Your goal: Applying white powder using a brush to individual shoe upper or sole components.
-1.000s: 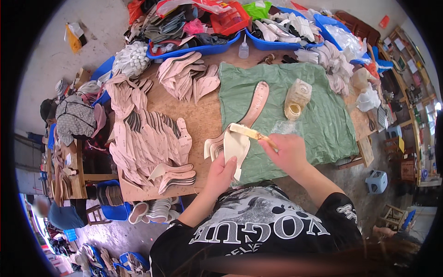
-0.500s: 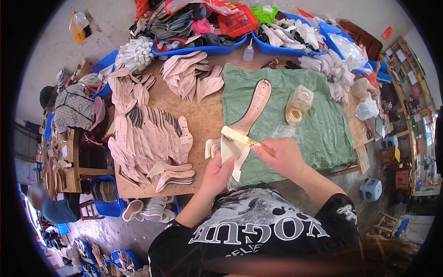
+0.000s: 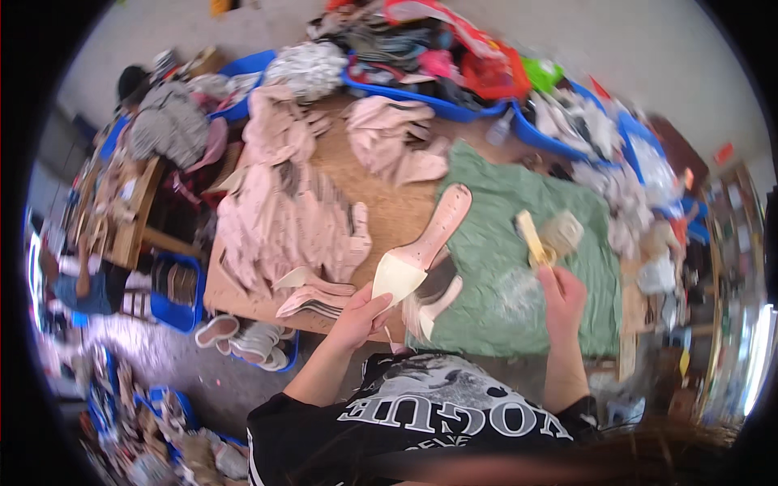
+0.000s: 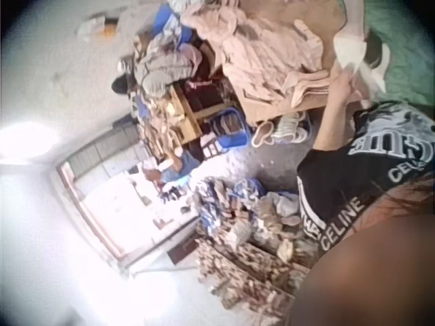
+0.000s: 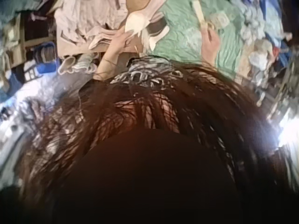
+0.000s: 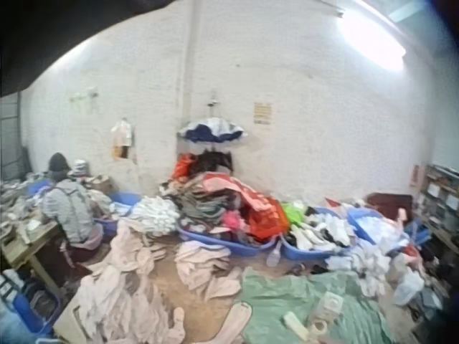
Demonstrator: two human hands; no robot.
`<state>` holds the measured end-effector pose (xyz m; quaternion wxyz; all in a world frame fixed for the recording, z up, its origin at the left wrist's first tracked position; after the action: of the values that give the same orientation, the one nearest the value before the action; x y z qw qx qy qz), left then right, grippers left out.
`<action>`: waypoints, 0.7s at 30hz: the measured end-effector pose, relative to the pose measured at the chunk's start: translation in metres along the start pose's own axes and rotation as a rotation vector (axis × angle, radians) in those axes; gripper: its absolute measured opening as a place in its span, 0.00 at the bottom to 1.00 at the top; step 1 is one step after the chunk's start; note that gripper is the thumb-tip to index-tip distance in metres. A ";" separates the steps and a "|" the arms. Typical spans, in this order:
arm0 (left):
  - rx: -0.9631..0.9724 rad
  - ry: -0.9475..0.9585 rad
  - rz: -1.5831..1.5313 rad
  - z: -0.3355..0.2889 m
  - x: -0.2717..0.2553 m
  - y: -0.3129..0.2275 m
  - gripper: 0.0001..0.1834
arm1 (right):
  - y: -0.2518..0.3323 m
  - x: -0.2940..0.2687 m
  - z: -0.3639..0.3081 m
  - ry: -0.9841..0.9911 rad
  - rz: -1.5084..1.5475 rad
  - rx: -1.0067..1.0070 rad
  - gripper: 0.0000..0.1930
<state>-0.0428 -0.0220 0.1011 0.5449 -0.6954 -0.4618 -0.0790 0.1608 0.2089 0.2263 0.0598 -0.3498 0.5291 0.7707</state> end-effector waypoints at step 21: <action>0.264 -0.757 1.952 -0.047 -0.264 -0.020 0.24 | -0.052 0.058 -0.005 0.267 0.009 0.101 0.15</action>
<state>-0.1869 -0.2079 -0.0288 0.2639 -0.6799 0.1533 0.6668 0.1435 0.2112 0.1502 0.0031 -0.4436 0.5720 0.6900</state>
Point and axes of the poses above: each hand's wrist, its own z-axis towards the middle knuckle, its own x-axis out of the palm, y = z × x, the point moved 6 cm from there along z, towards the middle knuckle, and after that the axes turned 8 degrees about -z, right-handed, at the moved point
